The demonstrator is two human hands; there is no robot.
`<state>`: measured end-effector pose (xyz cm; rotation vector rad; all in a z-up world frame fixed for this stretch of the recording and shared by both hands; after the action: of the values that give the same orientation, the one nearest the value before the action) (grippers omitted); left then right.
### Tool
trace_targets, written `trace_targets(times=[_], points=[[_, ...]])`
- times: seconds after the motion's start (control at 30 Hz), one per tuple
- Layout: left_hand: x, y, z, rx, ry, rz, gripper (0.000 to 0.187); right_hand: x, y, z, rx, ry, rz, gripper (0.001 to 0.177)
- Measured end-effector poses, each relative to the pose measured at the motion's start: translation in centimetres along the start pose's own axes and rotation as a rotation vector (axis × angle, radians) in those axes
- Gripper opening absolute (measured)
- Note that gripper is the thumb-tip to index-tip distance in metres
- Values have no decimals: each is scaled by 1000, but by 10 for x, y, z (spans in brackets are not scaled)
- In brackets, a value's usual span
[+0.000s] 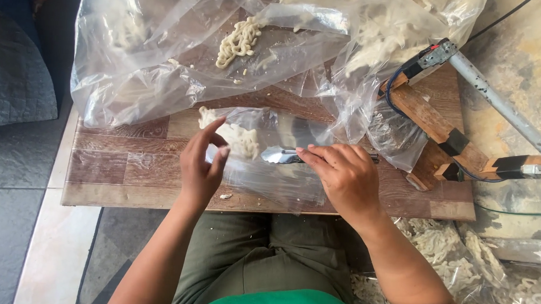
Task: Manually picking up snack pieces and placing them into small plastic bags for packaging.
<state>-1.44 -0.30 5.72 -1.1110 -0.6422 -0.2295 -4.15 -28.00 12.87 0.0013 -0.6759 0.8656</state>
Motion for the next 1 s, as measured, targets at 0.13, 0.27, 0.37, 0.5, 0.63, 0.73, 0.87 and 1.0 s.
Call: trace_targets(times=[0.13,0.27,0.37,0.5,0.63,0.73,0.87,1.0], points=[[-14,27,-6,385,28,-218,103,3,-3,-13,9,-10,-9,17],[-25,76,-17,516,20,-163,64,1,-11,-42,25,-37,-33,32],[-14,86,-11,415,-124,-95,41,4,-28,-54,54,-123,-125,51],[2,88,25,152,-452,54,18,10,-46,-69,75,-189,-231,69],[-9,74,64,-269,-322,365,29,32,0,-99,116,58,-90,75],[-20,71,74,-522,-216,644,46,31,31,-136,149,126,26,70],[-31,76,67,-666,-156,789,48,26,34,-183,43,90,15,56],[-40,69,59,-717,9,915,60,12,10,-217,213,124,-208,45]])
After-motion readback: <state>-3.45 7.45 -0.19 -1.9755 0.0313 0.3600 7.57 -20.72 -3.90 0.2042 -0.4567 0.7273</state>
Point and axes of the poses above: each hand's wrist, its own x-axis towards the middle knuckle, its own z-axis out of the back of the hand, y = z × x, the point moved 1 cm from there along x, towards the middle knuckle, and after that the axes turned 9 degrees about z, right-handed, at the moved point
